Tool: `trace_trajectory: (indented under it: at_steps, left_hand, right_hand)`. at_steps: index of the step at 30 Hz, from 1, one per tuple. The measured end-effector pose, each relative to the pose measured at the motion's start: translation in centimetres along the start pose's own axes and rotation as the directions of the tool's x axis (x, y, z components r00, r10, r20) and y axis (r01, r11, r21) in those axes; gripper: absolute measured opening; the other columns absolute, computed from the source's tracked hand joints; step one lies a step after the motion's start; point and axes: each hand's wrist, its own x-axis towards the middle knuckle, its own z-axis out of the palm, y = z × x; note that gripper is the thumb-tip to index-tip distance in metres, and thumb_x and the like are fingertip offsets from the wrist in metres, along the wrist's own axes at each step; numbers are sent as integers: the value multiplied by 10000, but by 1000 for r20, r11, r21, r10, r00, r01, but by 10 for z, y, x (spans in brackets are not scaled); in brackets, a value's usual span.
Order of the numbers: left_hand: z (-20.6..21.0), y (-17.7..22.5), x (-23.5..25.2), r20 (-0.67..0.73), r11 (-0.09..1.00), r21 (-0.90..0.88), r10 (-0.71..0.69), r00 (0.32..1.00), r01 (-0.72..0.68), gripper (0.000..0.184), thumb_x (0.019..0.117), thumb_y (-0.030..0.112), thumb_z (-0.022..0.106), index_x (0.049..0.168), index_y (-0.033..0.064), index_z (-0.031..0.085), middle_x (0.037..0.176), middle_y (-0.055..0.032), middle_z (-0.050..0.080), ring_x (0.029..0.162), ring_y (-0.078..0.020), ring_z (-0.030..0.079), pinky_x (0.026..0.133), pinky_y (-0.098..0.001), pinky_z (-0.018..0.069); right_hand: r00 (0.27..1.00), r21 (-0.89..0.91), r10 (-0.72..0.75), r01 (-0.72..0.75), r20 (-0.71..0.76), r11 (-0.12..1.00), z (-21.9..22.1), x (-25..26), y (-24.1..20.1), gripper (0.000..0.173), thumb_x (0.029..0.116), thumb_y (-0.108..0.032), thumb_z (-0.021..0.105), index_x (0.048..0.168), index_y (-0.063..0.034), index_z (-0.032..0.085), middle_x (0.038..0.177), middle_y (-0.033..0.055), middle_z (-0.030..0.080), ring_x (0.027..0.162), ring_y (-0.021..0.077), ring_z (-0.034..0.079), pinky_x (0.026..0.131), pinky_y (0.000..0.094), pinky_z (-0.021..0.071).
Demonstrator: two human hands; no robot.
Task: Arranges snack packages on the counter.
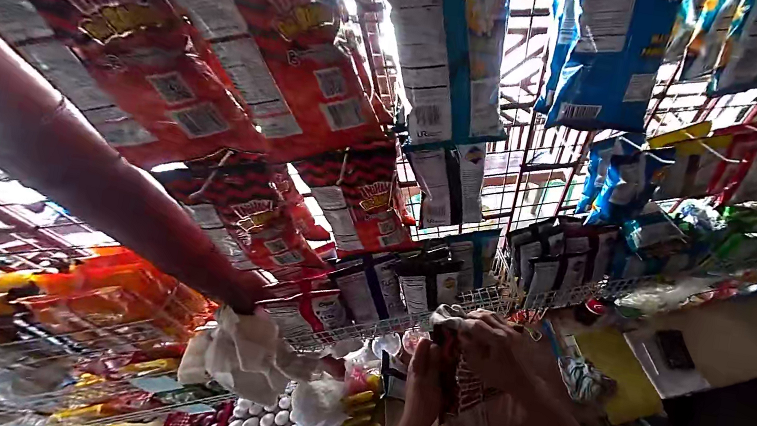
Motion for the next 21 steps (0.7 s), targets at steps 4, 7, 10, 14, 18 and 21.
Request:
trace_trajectory:
  at_steps: [4,7,10,14,18,21]
  left_hand:
    - [1,-7,-2,-29,977,-173,-130,991,123,250,1096,105,330,1123,-26,541,868,13,600,779,2,614,763,-213,550]
    - [0,-9,2,-66,940,-248,-258,964,234,252,1118,129,321,1061,7,534,811,-4,592,708,-38,617,693,-227,555]
    - [4,-8,4,-75,899,-326,-333,940,292,269,1126,153,313,1114,-6,529,864,-36,618,757,-68,646,735,-265,576]
    - [29,-10,4,-44,874,-387,-334,941,292,265,1126,148,305,1163,-17,510,891,-44,614,792,-77,646,757,-277,576]
    - [43,-5,-5,8,841,-474,-294,956,262,217,1081,49,307,1102,61,522,775,36,663,687,-26,658,652,-218,578]
    - [41,-6,-8,84,817,-509,-267,960,272,299,1119,158,246,1142,53,525,885,10,689,828,-71,696,786,-279,605]
  right_hand:
    - [971,98,154,-173,181,980,-28,-6,63,363,1058,-273,502,1106,-27,764,1058,151,742,997,253,706,949,449,547]
    - [921,-1,379,-380,90,925,-45,-23,101,384,1044,-275,524,1200,33,692,1120,221,711,1065,347,686,987,544,514]
    - [869,96,443,-432,-221,897,-54,-27,80,415,1029,-129,533,1412,27,562,1331,214,652,1203,301,657,1063,461,498]
    - [953,-46,108,-126,-282,991,-17,-37,6,257,998,-201,622,1175,-80,763,1246,108,719,1176,246,679,1007,432,557]
    - [958,-247,-104,36,-266,968,37,-48,-5,344,983,-190,601,1302,-120,709,1403,108,642,1350,374,556,1130,622,401]
    - [916,-159,154,-226,-371,961,6,-43,19,361,1012,-211,554,1297,-44,700,1380,161,647,1311,359,591,1130,547,442]
